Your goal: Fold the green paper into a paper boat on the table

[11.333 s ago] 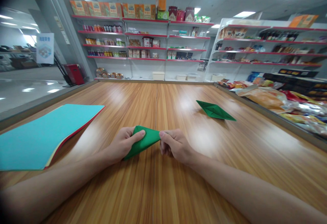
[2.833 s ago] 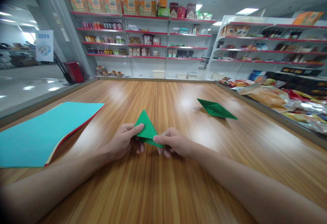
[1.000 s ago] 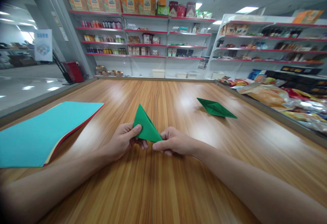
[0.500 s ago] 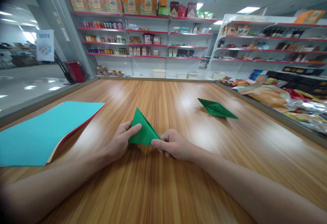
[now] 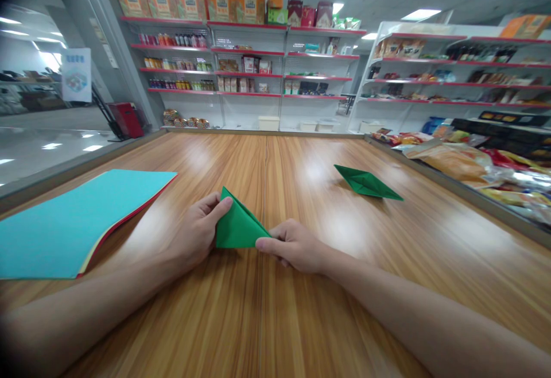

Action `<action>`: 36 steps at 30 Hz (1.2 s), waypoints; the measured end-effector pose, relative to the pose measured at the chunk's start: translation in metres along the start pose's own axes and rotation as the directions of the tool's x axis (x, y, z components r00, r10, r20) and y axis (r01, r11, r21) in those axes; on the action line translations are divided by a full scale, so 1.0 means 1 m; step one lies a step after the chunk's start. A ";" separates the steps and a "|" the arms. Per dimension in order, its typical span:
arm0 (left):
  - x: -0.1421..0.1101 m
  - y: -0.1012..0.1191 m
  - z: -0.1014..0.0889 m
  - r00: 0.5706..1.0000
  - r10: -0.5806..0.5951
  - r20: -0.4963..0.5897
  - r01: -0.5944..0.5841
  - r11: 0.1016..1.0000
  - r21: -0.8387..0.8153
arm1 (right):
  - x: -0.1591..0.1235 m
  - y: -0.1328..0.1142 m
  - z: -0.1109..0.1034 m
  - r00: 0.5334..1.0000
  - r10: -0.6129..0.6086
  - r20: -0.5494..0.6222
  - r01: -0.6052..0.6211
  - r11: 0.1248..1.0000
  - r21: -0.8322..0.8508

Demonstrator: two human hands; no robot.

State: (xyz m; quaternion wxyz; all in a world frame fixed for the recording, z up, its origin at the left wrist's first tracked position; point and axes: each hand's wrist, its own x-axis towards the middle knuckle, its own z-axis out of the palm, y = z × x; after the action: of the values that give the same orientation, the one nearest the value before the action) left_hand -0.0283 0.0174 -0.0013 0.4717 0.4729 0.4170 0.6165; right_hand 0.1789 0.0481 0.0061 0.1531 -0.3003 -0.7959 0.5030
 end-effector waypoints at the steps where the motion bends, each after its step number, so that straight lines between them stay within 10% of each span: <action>1: 0.001 -0.001 0.000 0.998 -0.019 0.055 0.020 1.000 -0.015 | 0.000 0.001 -0.002 1.000 0.015 -0.003 -0.014 0.998 0.066; 8: 0.005 -0.006 -0.004 0.880 -0.242 0.410 0.206 0.970 0.131 | 0.003 0.007 -0.019 0.978 0.157 0.138 -0.188 0.949 0.252; 36: 0.006 -0.005 -0.007 0.815 -0.258 0.519 0.402 0.897 -0.185 | 0.002 -0.008 -0.016 0.964 0.198 0.176 -0.254 0.882 0.397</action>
State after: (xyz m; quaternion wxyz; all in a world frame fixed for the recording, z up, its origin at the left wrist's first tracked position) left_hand -0.0353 0.0235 -0.0062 0.7243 0.4570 0.2692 0.4406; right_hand 0.1831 0.0583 0.0207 0.1012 -0.3181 -0.6383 0.6937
